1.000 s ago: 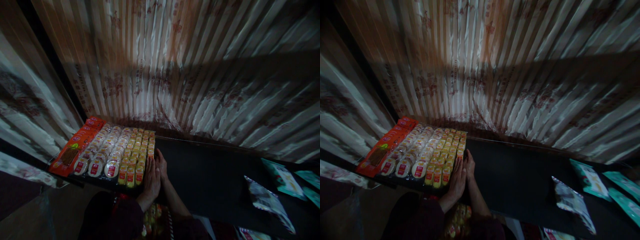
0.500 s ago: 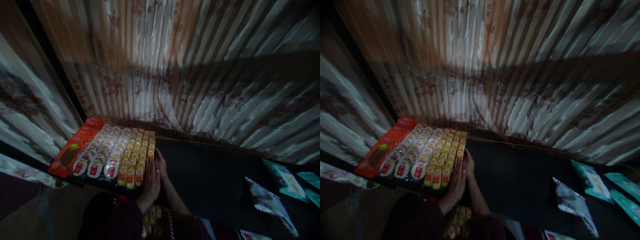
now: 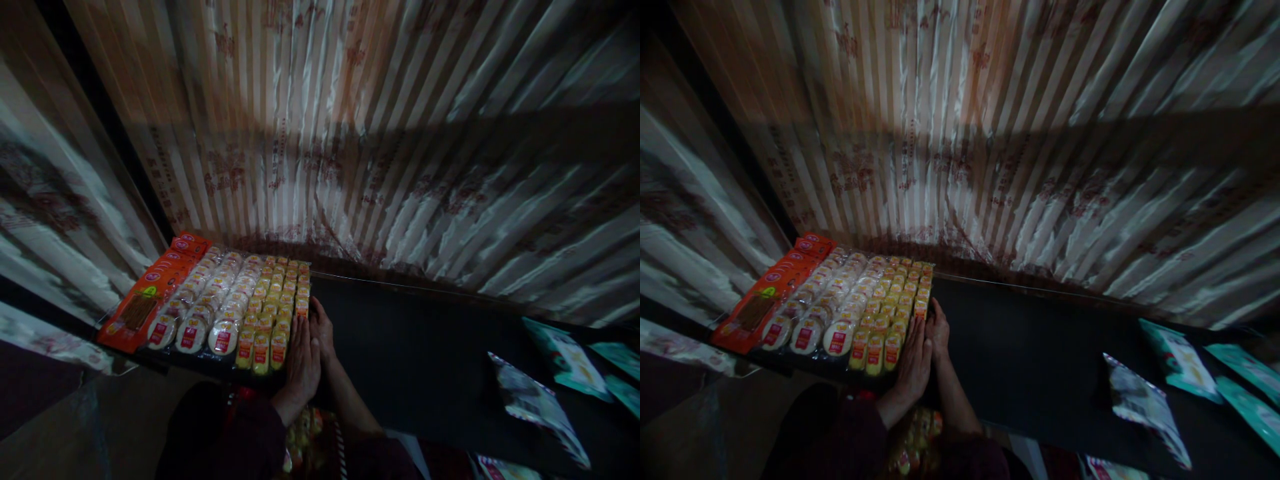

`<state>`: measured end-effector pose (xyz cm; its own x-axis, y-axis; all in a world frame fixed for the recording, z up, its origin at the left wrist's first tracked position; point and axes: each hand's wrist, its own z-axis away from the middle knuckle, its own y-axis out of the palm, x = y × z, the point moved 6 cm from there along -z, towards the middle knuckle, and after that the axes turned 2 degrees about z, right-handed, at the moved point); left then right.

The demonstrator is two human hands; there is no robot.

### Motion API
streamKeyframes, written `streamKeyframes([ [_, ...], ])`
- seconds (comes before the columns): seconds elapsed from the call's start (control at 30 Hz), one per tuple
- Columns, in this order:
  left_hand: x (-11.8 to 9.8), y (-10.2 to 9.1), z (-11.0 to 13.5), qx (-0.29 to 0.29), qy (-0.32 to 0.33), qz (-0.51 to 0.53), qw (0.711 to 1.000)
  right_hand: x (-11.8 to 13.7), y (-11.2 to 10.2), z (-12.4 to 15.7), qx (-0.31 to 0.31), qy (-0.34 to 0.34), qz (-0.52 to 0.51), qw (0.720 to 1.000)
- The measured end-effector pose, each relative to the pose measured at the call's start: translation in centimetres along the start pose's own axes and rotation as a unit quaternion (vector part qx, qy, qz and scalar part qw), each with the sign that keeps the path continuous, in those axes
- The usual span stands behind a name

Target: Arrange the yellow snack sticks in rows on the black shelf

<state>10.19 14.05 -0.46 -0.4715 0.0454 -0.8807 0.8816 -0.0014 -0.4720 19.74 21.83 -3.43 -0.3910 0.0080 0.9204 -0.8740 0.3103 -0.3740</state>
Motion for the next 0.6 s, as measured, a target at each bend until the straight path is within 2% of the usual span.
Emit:
streamKeyframes([
  [0.2, -0.4, -0.1, 1.5, 0.021, -0.020, 0.009, 1.000, -0.4, -0.8, 1.9, -0.011, 0.034, 0.011, 0.999],
  [0.4, -0.4, -0.3, 3.9, 0.038, -0.027, 0.023, 0.999, -0.2, -1.7, 4.3, -0.047, 0.026, 0.020, 0.998],
  [0.6, 0.6, -0.7, 6.9, 0.070, -0.025, 0.015, 0.997, -0.2, -2.2, 7.2, -0.057, 0.005, 0.040, 0.998],
])
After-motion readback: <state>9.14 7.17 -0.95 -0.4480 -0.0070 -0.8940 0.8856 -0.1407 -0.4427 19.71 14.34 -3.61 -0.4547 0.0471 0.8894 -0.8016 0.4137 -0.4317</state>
